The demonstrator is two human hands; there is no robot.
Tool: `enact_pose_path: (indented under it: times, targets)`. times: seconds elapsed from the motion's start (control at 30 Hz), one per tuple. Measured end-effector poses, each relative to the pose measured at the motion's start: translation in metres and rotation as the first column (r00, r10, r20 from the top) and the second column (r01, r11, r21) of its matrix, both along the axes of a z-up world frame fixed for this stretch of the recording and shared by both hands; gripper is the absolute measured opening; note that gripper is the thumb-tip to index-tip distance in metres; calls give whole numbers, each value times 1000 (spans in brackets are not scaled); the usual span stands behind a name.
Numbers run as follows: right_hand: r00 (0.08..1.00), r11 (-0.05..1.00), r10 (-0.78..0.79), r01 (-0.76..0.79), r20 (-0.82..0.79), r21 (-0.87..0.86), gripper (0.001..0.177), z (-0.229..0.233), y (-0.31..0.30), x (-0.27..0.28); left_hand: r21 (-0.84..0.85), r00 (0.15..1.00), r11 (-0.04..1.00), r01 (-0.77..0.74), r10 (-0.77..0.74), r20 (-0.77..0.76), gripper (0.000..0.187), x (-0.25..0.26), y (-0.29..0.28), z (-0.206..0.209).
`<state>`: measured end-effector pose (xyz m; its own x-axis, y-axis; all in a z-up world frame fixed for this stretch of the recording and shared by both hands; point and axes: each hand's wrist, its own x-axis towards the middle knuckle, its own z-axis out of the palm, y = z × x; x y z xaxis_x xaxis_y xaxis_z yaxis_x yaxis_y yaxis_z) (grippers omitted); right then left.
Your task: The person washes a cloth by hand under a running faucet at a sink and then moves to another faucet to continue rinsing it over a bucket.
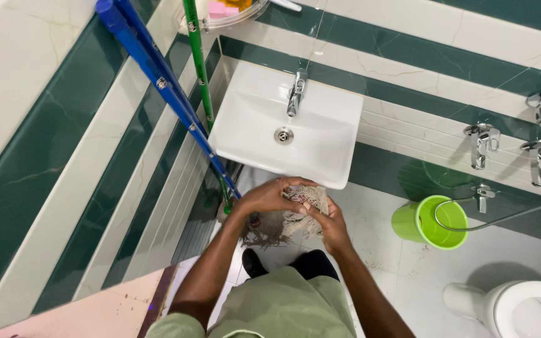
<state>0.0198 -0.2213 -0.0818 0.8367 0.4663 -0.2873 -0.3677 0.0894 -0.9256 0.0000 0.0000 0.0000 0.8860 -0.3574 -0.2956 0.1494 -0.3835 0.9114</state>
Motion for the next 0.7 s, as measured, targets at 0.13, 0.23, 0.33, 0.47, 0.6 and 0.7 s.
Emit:
enact_pose_path:
  times: [0.13, 0.23, 0.33, 0.47, 0.6, 0.7]
  targets:
    - [989, 984, 147, -147, -4, -105, 54, 83, 13, 65, -413, 959, 884, -219, 272, 75, 83, 13, -5, -2]
    - [955, 943, 267, -232, 128, -237, 52, 114, 43, 124, -552, 876, 753, -358, 476, 81, 72, 50, -1, 11]
    - [932, 957, 281, -253, 228, -142, 52, 116, 75, 183, -549, 776, 653, -522, 631, 12, 69, 95, 9, 23]
    - [946, 990, 98, -125, 308, 71, 50, 107, 107, 241, -495, 682, 638, -590, 722, 117, 60, 167, 27, 39]
    - [918, 999, 47, -45, 394, -13, 45, 92, 123, 288, -326, 584, 676, -660, 736, 344, 55, 227, 35, 30]
    - [820, 996, 30, 22, 571, -84, 43, 82, 140, 312, -160, 526, 614, -773, 761, 381, 56, 251, 38, 16]
